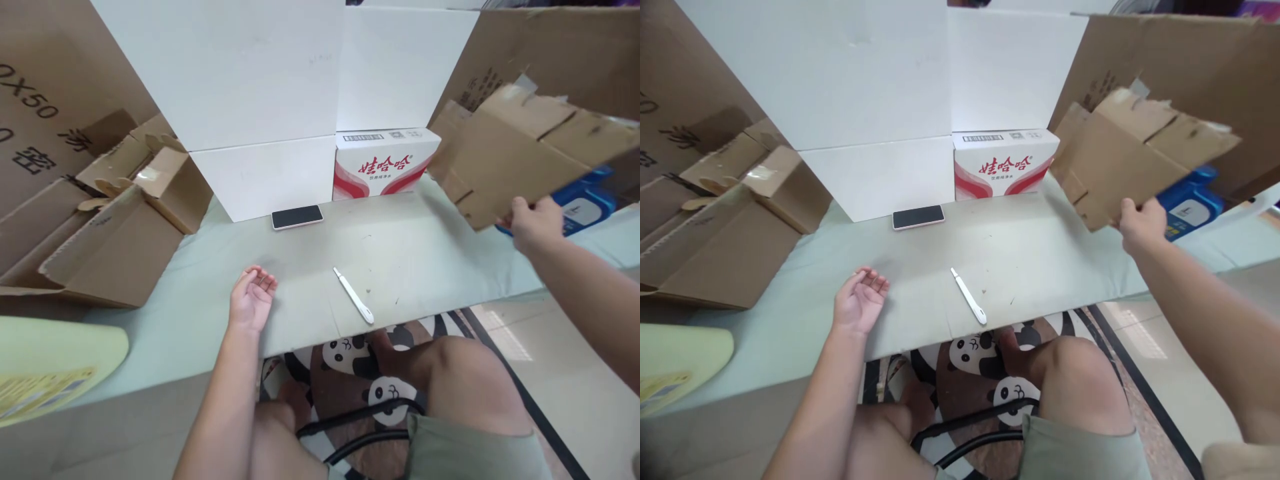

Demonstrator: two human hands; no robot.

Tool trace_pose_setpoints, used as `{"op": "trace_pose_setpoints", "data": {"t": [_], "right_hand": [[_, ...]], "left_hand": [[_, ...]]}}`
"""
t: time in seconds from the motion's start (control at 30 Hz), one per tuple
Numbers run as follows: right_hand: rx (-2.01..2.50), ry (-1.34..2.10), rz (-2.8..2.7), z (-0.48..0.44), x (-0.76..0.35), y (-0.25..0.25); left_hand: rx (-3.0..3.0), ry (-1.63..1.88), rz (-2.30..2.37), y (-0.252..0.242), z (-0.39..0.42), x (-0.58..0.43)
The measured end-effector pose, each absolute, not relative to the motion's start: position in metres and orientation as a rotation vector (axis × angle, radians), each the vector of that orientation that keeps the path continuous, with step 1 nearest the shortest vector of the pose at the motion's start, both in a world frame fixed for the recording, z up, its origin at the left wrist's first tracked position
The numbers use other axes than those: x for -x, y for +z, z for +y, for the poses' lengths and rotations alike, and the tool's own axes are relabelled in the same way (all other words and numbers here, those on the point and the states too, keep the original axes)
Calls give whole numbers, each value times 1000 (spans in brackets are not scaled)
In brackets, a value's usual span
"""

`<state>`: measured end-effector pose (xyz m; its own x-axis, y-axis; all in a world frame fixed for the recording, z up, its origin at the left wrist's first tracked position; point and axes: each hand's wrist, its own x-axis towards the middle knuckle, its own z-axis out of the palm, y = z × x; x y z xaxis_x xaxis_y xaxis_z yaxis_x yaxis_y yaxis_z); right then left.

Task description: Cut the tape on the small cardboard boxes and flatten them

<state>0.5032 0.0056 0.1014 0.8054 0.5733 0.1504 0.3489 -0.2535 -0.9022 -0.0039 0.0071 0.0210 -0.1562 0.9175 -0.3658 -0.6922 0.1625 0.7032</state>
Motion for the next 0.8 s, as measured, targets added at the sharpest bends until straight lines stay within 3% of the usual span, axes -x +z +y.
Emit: {"op": "trace_pose_setpoints", "data": {"t": [0.17, 0.4, 0.6, 0.8], "right_hand": [[1782, 301, -589, 57, -497, 111], [1778, 615, -792, 26, -411, 68], [1545, 943, -1581, 27, -247, 50], [988, 833, -2266, 36, -56, 74]], "left_hand": [[-309, 1459, 969, 20, 10, 12], [-216, 1485, 902, 24, 9, 17], [-126, 1581, 869, 28, -3, 21], [-26, 1849, 1030, 17, -12, 48]]}}
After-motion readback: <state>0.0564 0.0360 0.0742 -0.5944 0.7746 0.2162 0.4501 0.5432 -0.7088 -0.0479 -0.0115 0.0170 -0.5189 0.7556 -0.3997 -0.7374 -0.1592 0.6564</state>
